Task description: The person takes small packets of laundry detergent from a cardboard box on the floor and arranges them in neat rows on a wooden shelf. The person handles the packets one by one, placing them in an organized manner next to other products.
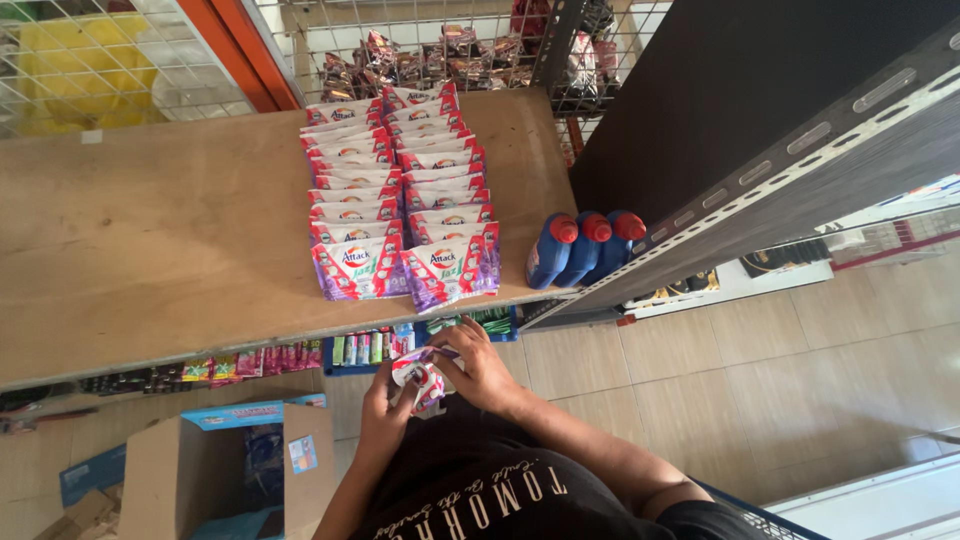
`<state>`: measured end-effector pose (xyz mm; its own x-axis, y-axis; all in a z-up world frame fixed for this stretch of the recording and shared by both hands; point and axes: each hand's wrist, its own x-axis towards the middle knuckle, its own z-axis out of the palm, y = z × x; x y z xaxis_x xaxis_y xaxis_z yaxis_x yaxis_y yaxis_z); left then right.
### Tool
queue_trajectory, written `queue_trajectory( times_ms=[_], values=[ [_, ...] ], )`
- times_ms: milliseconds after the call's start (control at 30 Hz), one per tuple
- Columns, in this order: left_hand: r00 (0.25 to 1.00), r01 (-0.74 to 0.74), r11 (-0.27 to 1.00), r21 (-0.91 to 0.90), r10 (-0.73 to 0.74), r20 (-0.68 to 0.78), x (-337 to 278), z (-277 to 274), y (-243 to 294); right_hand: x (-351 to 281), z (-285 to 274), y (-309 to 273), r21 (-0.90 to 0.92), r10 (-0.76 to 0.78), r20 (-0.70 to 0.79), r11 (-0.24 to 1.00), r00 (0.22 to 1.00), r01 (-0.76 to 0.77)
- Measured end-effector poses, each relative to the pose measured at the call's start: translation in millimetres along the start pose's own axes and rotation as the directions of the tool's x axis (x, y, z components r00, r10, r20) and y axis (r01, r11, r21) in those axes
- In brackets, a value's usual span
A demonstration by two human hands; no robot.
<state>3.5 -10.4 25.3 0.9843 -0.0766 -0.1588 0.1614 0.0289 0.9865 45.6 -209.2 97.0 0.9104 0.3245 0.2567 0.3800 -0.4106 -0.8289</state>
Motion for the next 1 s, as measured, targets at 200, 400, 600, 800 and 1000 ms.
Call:
queue_trajectory(
  times_ms=[200, 400, 600, 800, 1000],
  values=[
    [0.999, -0.051, 0.999, 0.003, 0.051, 0.01, -0.3, 0.3, 3.8, 2.0, -2.0, -4.0, 0.012, -0.002, -0.002, 1.0, 1.0, 0.002],
    [0.999, 0.034, 0.998, 0.05, -0.033, -0.02, -0.2, -0.3, 5.6, 2.8, -1.1, -2.3, 0.019, -0.003, 0.002, 1.0, 1.0, 0.003],
    [0.999, -0.038, 0.998, 0.053, 0.039, -0.024, -1.0, -2.1, 2.1, 1.3, 2.0, 2.4, 0.026, 0.03, 0.028, 0.999, 0.999, -0.03],
    [0.998, -0.054, 0.998, 0.035, 0.055, -0.026, 0.3, -2.7, -4.6, 3.7, -0.9, -1.5, 0.027, 0.039, 0.021, 0.999, 0.999, -0.04],
    [0.996, -0.066, 0.991, 0.119, 0.073, -0.059, 0.1, -5.3, -9.2, 1.8, -8.0, -9.8, 0.055, -0.018, 0.026, 0.998, 0.999, 0.016]
  ],
)
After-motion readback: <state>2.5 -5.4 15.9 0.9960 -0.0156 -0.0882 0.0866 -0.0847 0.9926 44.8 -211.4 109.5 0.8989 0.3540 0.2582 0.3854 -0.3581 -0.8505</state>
